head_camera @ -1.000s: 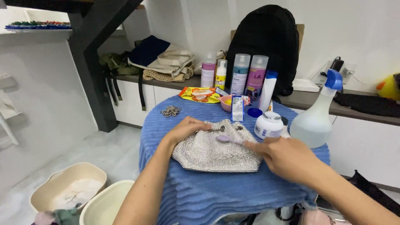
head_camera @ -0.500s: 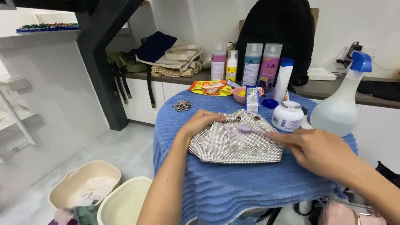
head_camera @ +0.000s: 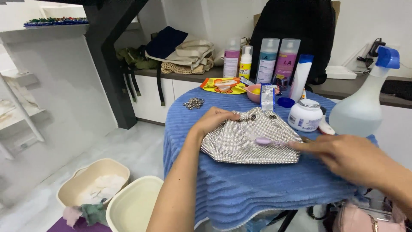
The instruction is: The person is polishing a silver mesh bag by applying a cleaning agent and scrubbing it with a small brush.
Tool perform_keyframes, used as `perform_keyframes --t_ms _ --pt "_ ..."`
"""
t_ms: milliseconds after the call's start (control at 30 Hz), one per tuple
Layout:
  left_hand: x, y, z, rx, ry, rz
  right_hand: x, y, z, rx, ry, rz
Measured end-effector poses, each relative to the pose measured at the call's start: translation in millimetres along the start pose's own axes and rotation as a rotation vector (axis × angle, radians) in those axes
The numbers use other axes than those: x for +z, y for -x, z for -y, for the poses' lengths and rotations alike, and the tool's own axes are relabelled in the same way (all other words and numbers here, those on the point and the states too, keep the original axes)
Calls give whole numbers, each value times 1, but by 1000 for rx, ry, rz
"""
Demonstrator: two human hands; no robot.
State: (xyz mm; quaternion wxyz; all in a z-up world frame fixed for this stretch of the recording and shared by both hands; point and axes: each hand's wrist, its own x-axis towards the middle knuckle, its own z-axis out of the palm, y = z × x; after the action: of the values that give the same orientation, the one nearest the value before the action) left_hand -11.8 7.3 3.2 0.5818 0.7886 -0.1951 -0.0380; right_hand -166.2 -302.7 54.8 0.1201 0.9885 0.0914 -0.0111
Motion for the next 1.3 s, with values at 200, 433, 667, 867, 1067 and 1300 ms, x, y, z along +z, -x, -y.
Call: perform_keyframes --t_ms 200,433,667,867,1067,1300 --pt "2 4 -5 -11 1 -19 5 0 -7 5 -57 16" --pt "1 5 -6 -19 4 -22 11 1 -21 41 -133 -144" --pt "2 13 -12 -29 36 -12 9 1 -21 -82 -263 -11" --pt "3 9 -11 -34 6 -36 16 -2 -20 5 -167 -204" --pt "2 10 -7 9 5 -20 11 -3 -33 32 -255 62" --pt "2 9 -7 26 -6 1 22 -7 -21 -123 -271 -61"
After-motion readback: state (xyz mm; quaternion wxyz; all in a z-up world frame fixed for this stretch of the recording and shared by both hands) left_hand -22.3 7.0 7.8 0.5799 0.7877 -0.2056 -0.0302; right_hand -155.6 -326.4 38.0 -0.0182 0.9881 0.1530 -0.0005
